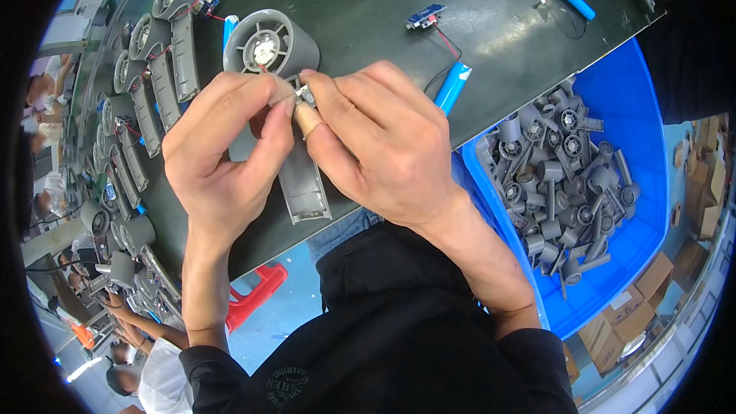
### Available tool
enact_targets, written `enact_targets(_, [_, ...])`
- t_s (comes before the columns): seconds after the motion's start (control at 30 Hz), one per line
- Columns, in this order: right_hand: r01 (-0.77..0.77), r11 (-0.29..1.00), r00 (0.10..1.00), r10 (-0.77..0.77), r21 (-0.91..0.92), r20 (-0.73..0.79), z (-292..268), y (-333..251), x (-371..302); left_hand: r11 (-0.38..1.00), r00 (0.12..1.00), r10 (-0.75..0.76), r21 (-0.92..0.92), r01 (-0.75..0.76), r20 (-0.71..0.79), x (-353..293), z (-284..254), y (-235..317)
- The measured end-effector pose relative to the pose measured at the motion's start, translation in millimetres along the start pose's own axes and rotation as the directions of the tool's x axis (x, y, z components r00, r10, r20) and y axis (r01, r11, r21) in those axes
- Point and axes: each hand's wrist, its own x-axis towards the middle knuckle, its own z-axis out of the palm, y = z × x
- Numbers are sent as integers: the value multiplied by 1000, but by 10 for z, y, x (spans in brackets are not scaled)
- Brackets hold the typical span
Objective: Assembling small electronic motor components on a production line.
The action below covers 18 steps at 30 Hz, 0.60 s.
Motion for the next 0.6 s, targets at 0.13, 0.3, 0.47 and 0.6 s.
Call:
enact_targets(0.13, [24,1000,1000,-24,8,-2,-7,5,4,1000,1000,-18,6,18,21,1,-23,24])
enact_targets(0.3, [36,999,999,-36,5,-2,-5,4,-10,999,999,-31,-21,31,19,-15,-25,35])
enact_targets(0.47, [65,998,998,-65,-1,-11,-1,0,-11,1000,999,-22,-2,22,35,-10,-34,60])
enact_targets(0.6, [81,997,997,-81,7,-2,-12,15,-16,999,999,-31,10,31,33,-16,-17,58])
